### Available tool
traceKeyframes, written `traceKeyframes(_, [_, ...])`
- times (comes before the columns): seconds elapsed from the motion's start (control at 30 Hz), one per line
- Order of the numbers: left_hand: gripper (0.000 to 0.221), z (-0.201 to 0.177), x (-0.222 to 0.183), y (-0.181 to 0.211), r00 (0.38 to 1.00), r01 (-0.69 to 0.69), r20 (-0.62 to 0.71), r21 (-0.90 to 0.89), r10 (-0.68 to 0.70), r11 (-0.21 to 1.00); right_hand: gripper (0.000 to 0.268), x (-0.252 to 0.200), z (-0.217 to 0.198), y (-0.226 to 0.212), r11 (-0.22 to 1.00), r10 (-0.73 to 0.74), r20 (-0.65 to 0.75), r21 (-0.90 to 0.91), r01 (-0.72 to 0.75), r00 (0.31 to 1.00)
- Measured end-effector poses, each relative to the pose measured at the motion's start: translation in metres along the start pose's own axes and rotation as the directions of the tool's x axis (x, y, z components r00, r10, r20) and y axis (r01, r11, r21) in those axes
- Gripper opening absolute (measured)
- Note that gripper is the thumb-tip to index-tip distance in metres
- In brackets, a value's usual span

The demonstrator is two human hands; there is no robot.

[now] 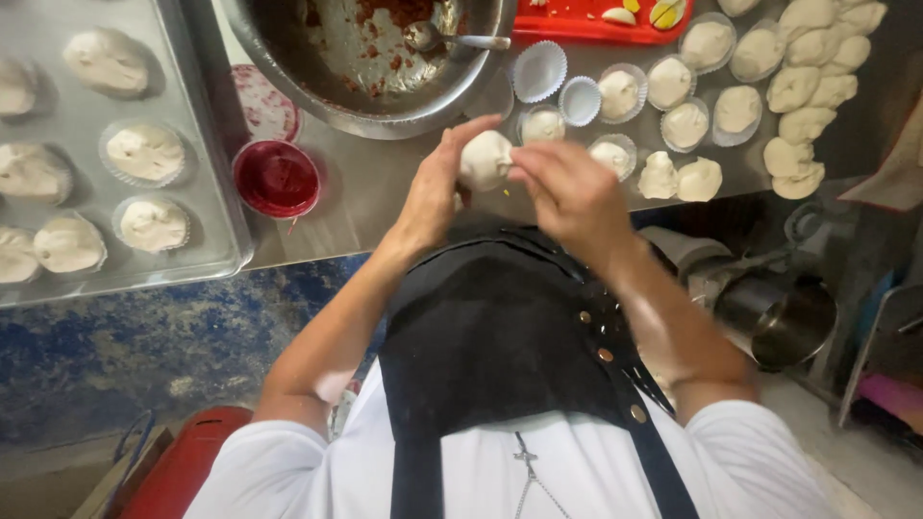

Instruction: The person shapes pieces of dough into balls, fills them with a meat mixture using a spoon, adds a slice of egg, and pinches the dough closed before placing them onto a tray.

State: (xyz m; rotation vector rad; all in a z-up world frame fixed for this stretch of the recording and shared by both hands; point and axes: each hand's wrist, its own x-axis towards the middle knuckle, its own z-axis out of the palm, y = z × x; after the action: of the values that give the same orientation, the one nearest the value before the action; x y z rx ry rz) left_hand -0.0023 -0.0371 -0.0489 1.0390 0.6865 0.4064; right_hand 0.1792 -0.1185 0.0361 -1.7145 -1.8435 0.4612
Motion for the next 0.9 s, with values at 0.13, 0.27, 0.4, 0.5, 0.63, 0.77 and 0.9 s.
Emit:
traceKeyframes(0.13, [0.065,0.01,0.005,-0.042,0.995,-0.01,0.104,0.051,0.005,0.999,0.073,-0.031,0.032,-0.003,0.99,0.131,0.021,0.059,-0.132,0.991])
traceKeyframes(0.27, [0.067,0.018,0.005,-0.07,0.983,0.164,0.078,0.011,-0.164,0.986,0.06,-0.055,0.053,0.044,0.833,0.454,0.159,0.273,-0.481,0.877])
traceKeyframes(0.4, [0.069,0.012,0.043,-0.085,0.995,-0.041,-0.081,0.257,0.064,0.965,0.055,-0.057,0.066,0.1,0.819,0.531,0.006,0.253,-0.515,0.847])
traceKeyframes(0.5, [0.068,0.0,0.049,-0.076,0.986,0.037,-0.169,0.271,0.01,0.962,0.051,-0.049,0.071,0.118,0.837,0.505,-0.024,0.254,-0.484,0.863])
traceKeyframes(0.63, [0.065,-0.01,0.055,-0.067,0.983,0.018,-0.181,0.285,0.035,0.958,0.045,-0.028,0.097,0.122,0.886,0.434,-0.058,0.208,-0.414,0.899])
traceKeyframes(0.77, [0.066,-0.019,0.058,-0.076,0.972,-0.005,-0.226,0.262,0.067,0.965,0.05,-0.007,0.134,0.136,0.971,0.232,-0.117,0.082,-0.224,0.966])
traceKeyframes(0.9, [0.069,-0.02,0.058,-0.102,0.96,0.052,-0.28,0.243,0.019,0.969,0.048,0.009,0.164,0.149,0.984,0.107,-0.066,-0.137,-0.115,0.992])
